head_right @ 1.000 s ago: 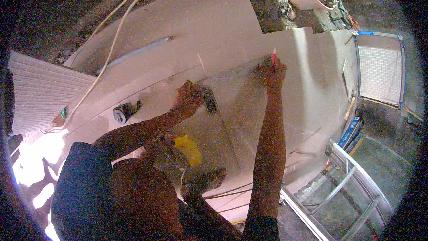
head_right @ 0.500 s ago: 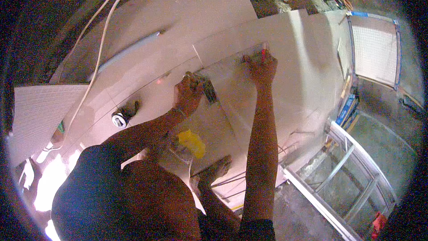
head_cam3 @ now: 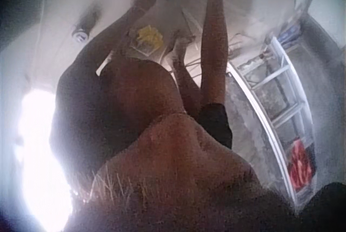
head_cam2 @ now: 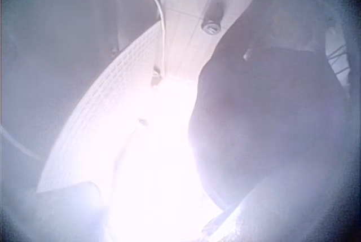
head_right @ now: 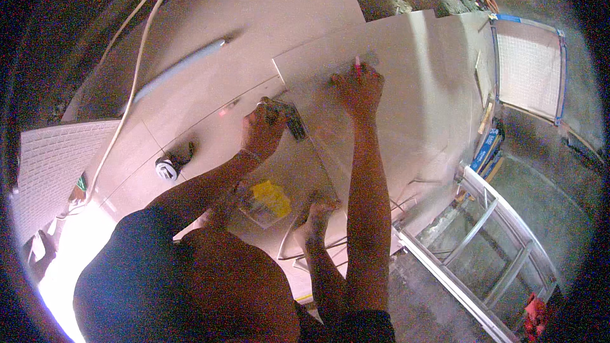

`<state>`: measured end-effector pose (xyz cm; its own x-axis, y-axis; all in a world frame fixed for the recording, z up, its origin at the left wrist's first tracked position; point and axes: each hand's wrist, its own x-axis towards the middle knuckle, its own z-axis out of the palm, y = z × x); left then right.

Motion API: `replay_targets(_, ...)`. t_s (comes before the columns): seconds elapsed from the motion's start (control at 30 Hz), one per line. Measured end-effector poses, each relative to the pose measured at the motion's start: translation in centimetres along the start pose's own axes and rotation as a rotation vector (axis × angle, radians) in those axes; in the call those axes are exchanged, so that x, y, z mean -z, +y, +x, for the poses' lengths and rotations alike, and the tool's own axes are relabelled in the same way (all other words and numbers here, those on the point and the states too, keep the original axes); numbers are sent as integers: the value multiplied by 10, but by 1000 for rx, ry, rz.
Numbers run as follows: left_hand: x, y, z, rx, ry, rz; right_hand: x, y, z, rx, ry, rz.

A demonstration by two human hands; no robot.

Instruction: The person measures and marks a large ceramic tile using a tape measure, a red marker, and a metal ruler. They draw straight lines and right angles on the tile surface, then lift the tile and place it on a stack of other tiles.

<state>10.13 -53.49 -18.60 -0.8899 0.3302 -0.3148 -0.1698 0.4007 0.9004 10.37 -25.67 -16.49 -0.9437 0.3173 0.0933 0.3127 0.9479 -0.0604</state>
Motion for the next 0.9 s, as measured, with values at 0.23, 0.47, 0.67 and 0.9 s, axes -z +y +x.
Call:
replay_targets(0.23, -2, 9, -9, 41, 39, -79, 32, 11, 14, -2, -171, 82)
replay_targets(0.47, -9, -3, -10, -82, 93, 8, 145, 32, -13, -32, -456, 161)
replay_targets(0.67, -12, 3, -13, 33, 95, -8, 113, 29, -7, -50, -283, 210)
replay_targets(0.9, -11, 26, -12, 128, 116, 143, 10, 17, 9, -94, -15, 275)
